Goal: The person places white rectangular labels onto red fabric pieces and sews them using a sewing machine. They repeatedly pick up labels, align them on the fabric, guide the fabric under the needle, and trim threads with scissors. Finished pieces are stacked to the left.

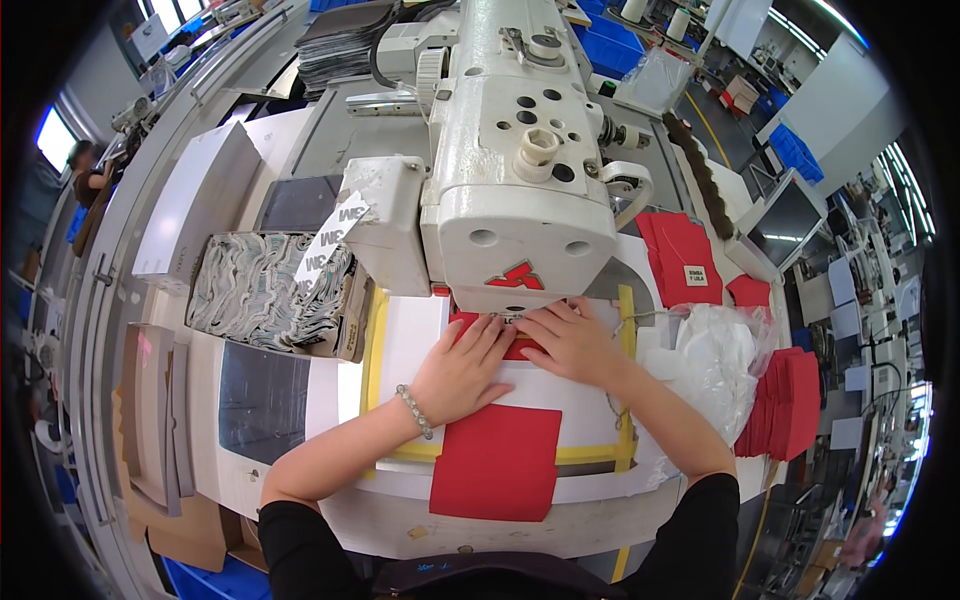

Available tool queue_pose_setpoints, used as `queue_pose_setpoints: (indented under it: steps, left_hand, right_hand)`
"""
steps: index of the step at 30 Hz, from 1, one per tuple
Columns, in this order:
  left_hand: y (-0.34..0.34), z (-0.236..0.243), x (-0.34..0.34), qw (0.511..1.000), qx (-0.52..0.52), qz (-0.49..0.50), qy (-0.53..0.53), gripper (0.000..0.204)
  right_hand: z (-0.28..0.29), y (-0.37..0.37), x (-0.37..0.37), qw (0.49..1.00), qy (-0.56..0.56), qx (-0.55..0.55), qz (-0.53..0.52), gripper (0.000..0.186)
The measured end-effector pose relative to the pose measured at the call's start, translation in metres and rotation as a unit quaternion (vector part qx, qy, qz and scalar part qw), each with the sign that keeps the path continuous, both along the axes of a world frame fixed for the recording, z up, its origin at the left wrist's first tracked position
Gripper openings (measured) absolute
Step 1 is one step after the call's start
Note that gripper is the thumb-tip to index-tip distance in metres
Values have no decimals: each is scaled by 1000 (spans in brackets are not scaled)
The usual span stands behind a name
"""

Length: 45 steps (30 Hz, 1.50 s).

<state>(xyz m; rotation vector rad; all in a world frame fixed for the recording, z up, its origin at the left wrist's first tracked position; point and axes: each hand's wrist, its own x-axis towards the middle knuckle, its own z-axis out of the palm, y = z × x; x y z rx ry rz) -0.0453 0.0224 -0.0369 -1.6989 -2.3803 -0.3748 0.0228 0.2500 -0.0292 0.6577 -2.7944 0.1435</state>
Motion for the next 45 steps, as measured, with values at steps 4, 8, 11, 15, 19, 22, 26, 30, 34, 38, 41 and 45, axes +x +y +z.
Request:
queue_pose_setpoints:
  steps: [4,8,11,15,19,22,26,30,34,38,41,45]
  left_hand:
    - [-10,2,-11,999,-8,34,-32,79]
    - [-13,-4,-19,997,-16,57,-44,81]
    - [-11,-7,-20,997,-13,69,-19,82]
    - [-9,-6,-20,996,-22,84,-17,85]
    - [-9,-4,-23,997,-6,75,-21,86]
    - [-6,-5,-23,997,-4,72,-10,84]
    - [-4,-3,-23,997,-15,77,-6,84]
    - [-4,-3,-22,997,-13,79,2,84]
    - [-3,-3,-23,997,-15,80,-11,84]
    - [-5,-3,-22,996,-17,84,-13,83]
    - [-4,-2,-22,996,-12,82,-10,82]
    - [-3,-1,-22,997,-3,81,-3,81]
  right_hand:
    - [-7,-3,-8,998,-8,-51,37,41]
    - [-7,-5,-12,994,-49,-86,47,42]
    - [-7,-7,-11,994,-64,-82,33,42]
    - [-7,-10,-10,995,-56,-80,24,42]
    - [-6,-5,-9,994,-46,-91,30,40]
    - [-4,2,-9,992,-66,-108,30,38]
    - [5,6,-9,991,-69,-102,45,37]
    - [9,6,-11,993,-72,-78,55,39]
    - [13,8,-12,993,-78,-65,63,39]
    - [18,6,-14,991,-94,-71,72,39]
    - [13,7,-14,988,-103,-86,72,40]
    - [16,5,-14,986,-112,-105,65,38]
